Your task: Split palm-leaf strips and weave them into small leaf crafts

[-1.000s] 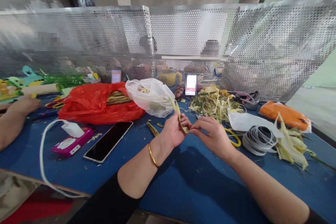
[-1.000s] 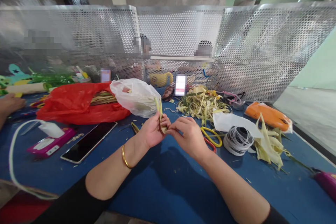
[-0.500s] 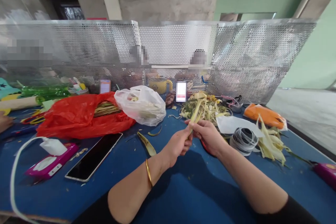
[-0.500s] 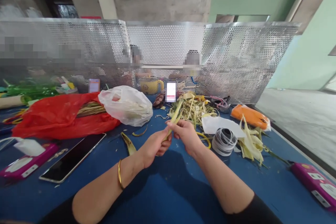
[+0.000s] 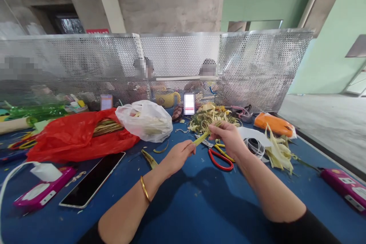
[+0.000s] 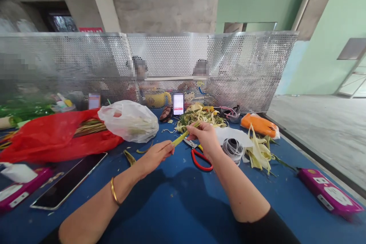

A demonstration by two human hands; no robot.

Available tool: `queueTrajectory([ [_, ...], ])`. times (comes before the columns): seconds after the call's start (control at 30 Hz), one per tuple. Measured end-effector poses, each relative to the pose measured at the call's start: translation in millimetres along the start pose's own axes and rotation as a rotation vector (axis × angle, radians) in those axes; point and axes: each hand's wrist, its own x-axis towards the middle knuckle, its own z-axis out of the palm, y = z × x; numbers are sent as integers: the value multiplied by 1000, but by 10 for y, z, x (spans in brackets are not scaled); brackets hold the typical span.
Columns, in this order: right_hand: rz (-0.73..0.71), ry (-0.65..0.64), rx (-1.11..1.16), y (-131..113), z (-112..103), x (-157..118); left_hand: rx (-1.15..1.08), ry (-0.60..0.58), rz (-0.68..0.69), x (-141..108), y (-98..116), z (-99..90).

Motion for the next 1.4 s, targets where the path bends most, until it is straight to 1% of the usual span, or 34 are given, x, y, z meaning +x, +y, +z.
queueTrajectory([
  [0.1,-14,-20,-22,51,88,-54,68,-92,-39,18,40,-84],
  [0.17,-18,-42,-30,109,165,-97,22,-104,-32,38,99,-64],
  [0.2,-22,-54,-34,138,201,-118,-21,-88,-20,52,129,-31],
  [0.27,-35,-76,-44,190,254,-152,-117,-11,15,81,169,51],
  [0.33,-45,-85,-54,231,279,-172,-124,42,31,101,170,113],
  [0.43,-40,-81,-70,279,286,-184,25,99,57,85,126,119],
  [0.53,-30,-83,-88,311,313,-206,166,105,130,21,98,74],
  [0.67,-23,-134,-112,287,355,-221,277,141,216,-68,128,15],
  [0.73,-26,-159,-146,244,322,-198,349,193,248,-96,150,-78],
  [0.77,-37,-162,-189,221,286,-182,392,219,242,-102,155,-156],
  [0.8,-53,-163,-256,200,238,-167,435,239,221,-101,152,-257],
  [0.83,-77,-165,-351,184,180,-156,474,245,172,-90,140,-379],
  [0.9,-130,-200,-617,168,53,-154,512,192,-11,-41,78,-657],
  [0.93,-148,-224,-768,169,-9,-164,517,190,-64,-2,30,-797],
  [1.0,-159,-254,-1053,185,-115,-199,541,224,-124,96,-92,-1041],
  [1.07,-162,-265,-1271,211,-195,-235,576,304,-143,208,-222,-1207],
  [1.13,-177,-265,-1433,234,-253,-253,612,380,-137,317,-328,-1299],
  [1.23,-186,-257,-1604,247,-313,-240,661,441,-133,436,-400,-1361],
  [1.33,-151,-277,-1704,240,-337,-216,704,449,-147,442,-359,-1385],
  [1.4,-150,-303,-1750,244,-332,-215,734,428,-156,360,-279,-1376],
])
